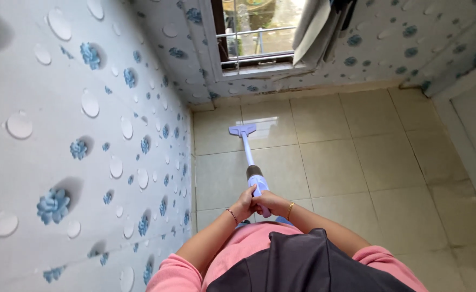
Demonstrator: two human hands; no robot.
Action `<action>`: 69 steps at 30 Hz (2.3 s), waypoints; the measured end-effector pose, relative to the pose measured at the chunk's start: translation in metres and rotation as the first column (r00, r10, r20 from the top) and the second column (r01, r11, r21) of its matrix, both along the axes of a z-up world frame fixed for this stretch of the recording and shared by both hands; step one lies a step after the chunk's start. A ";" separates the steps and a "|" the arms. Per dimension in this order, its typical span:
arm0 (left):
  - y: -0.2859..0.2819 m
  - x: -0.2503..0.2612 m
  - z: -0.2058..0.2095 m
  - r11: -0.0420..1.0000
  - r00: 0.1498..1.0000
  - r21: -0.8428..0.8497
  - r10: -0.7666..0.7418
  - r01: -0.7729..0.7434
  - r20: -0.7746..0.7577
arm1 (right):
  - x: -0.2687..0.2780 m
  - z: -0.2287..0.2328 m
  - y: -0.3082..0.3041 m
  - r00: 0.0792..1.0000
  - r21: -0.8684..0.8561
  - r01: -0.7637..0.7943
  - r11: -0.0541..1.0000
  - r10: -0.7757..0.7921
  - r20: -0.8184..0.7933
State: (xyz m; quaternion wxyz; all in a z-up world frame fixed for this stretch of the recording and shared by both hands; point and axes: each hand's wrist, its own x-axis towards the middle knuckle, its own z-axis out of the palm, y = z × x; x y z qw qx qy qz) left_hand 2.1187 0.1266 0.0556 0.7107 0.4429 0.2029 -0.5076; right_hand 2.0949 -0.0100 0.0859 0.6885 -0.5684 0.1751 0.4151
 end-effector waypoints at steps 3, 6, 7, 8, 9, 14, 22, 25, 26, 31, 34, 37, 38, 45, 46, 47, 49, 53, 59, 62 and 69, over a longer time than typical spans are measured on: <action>-0.001 -0.001 -0.007 1.000 0.999 0.014 -0.006 0.006 -0.032 | -0.005 0.008 0.002 0.999 -0.016 0.036 0.999 -0.037 -0.027; 0.006 -0.008 0.000 0.997 0.997 -0.059 -0.044 0.040 -0.056 | -0.014 0.025 0.003 0.993 0.060 0.075 0.995 -0.069 -0.096; 0.009 -0.008 0.008 0.997 0.998 -0.064 -0.046 0.043 -0.048 | -0.016 0.042 0.003 0.994 0.055 0.076 0.996 -0.071 -0.088; 0.012 -0.008 0.017 0.996 0.995 -0.072 -0.055 0.049 -0.084 | -0.019 0.058 0.003 0.990 0.110 0.074 0.991 -0.059 -0.131; 0.017 -0.013 0.024 0.996 0.991 -0.076 -0.056 0.047 -0.125 | -0.025 0.073 0.004 0.984 0.168 0.067 0.983 -0.037 -0.177; 0.024 -0.017 0.072 0.980 0.993 -0.193 -0.069 0.049 -0.098 | -0.028 0.127 0.004 0.983 0.208 0.098 0.973 -0.062 -0.173; -0.006 -0.023 0.048 0.979 0.995 -0.190 0.058 -0.072 -0.080 | -0.019 0.088 -0.017 0.992 0.167 0.043 0.985 -0.023 -0.121; -0.023 -0.030 0.017 0.977 0.993 -0.188 0.084 -0.097 -0.080 | -0.016 0.066 -0.027 0.995 0.054 -0.025 0.998 0.030 -0.093; -0.028 -0.032 0.026 0.985 0.986 -0.084 0.147 -0.154 -0.081 | -0.015 0.055 -0.029 0.995 0.027 -0.065 0.997 0.067 -0.078; -0.060 -0.037 0.017 0.970 0.969 0.030 0.244 -0.243 -0.035 | -0.016 0.017 -0.053 0.990 -0.055 -0.143 0.988 0.143 0.002; -0.068 -0.054 0.014 0.979 0.980 0.026 0.201 -0.201 -0.005 | -0.034 0.027 -0.066 0.992 -0.001 -0.129 0.992 0.129 0.014; -0.065 -0.081 0.035 0.987 0.988 -0.059 0.152 -0.150 0.037 | -0.059 0.066 -0.073 0.992 0.002 -0.106 0.994 0.106 -0.064; -0.062 -0.092 0.043 0.987 0.991 -0.101 0.131 -0.129 0.018 | -0.070 0.072 -0.074 0.991 0.051 -0.100 0.994 0.104 -0.086; -0.047 -0.145 0.075 0.930 0.980 -0.317 0.152 -0.186 -0.129 | -0.110 0.086 -0.079 0.970 0.201 -0.097 0.975 0.138 -0.202; -0.046 -0.150 0.082 0.929 0.978 -0.316 0.154 -0.192 -0.141 | -0.116 0.090 -0.077 0.967 0.201 -0.096 0.975 0.140 -0.214; -0.045 -0.150 0.090 0.936 0.979 -0.297 0.155 -0.188 -0.130 | -0.115 0.095 -0.075 0.971 0.162 -0.115 0.980 0.145 -0.190; -0.047 -0.148 0.079 0.941 0.979 -0.278 0.166 -0.194 -0.122 | -0.112 0.084 -0.074 0.972 0.122 -0.141 0.983 0.160 -0.170; -0.052 -0.140 0.026 0.955 0.965 -0.145 0.262 -0.258 0.009 | -0.099 0.046 -0.061 0.983 0.064 -0.157 0.986 0.162 -0.083; -0.027 -0.112 0.029 0.963 0.962 0.039 0.265 -0.268 0.057 | -0.081 0.029 -0.025 0.992 0.048 -0.122 0.991 0.124 -0.038; 0.001 -0.104 0.051 0.984 0.983 -0.011 0.177 -0.176 0.051 | -0.077 0.070 -0.003 0.990 0.025 -0.120 0.992 0.121 -0.068; 0.081 -0.122 0.091 0.962 0.993 -0.247 0.117 -0.119 -0.023 | -0.094 0.109 0.053 0.971 0.120 -0.072 0.990 0.098 -0.220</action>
